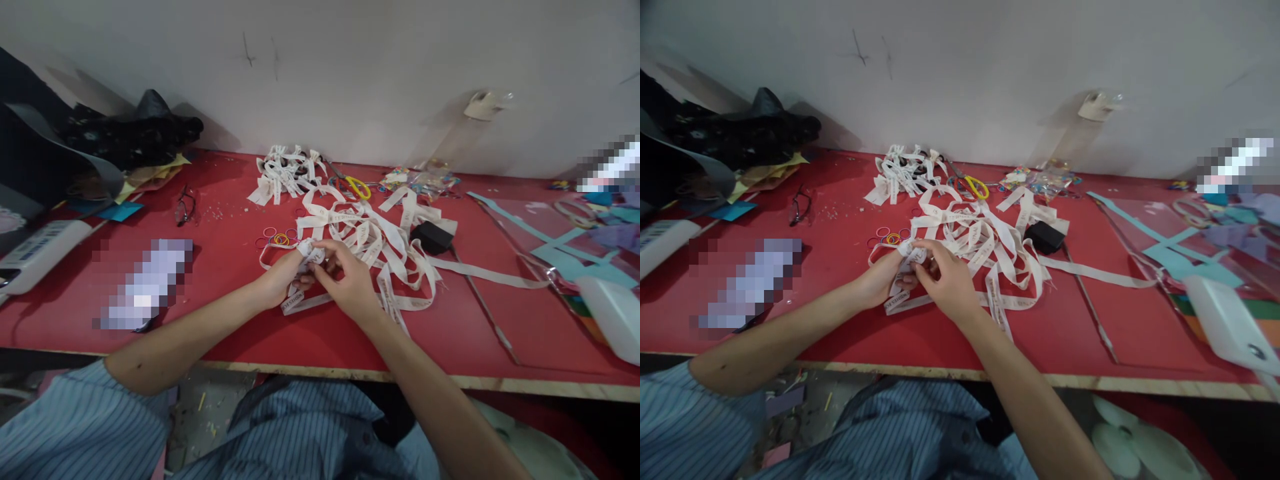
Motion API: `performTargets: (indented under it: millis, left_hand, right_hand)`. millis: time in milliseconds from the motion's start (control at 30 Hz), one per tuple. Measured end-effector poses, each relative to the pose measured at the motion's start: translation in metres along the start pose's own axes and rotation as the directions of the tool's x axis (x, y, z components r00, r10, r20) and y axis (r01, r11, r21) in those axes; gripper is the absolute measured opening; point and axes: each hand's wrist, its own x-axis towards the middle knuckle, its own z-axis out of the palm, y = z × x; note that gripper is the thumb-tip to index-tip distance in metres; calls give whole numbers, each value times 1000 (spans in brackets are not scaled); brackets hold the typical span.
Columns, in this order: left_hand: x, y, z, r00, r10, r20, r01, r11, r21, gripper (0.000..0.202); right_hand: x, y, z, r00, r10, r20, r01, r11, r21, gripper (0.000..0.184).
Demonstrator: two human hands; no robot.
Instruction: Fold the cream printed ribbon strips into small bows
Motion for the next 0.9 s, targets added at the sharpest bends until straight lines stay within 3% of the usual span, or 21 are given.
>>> performTargets:
  millis: [900]
  left_hand:
    - [-1, 1, 3, 998, 55, -39, -50, 990, 129, 32]
  right_hand:
    - [-1, 0, 0, 1000, 22, 16, -22, 1000, 7, 32]
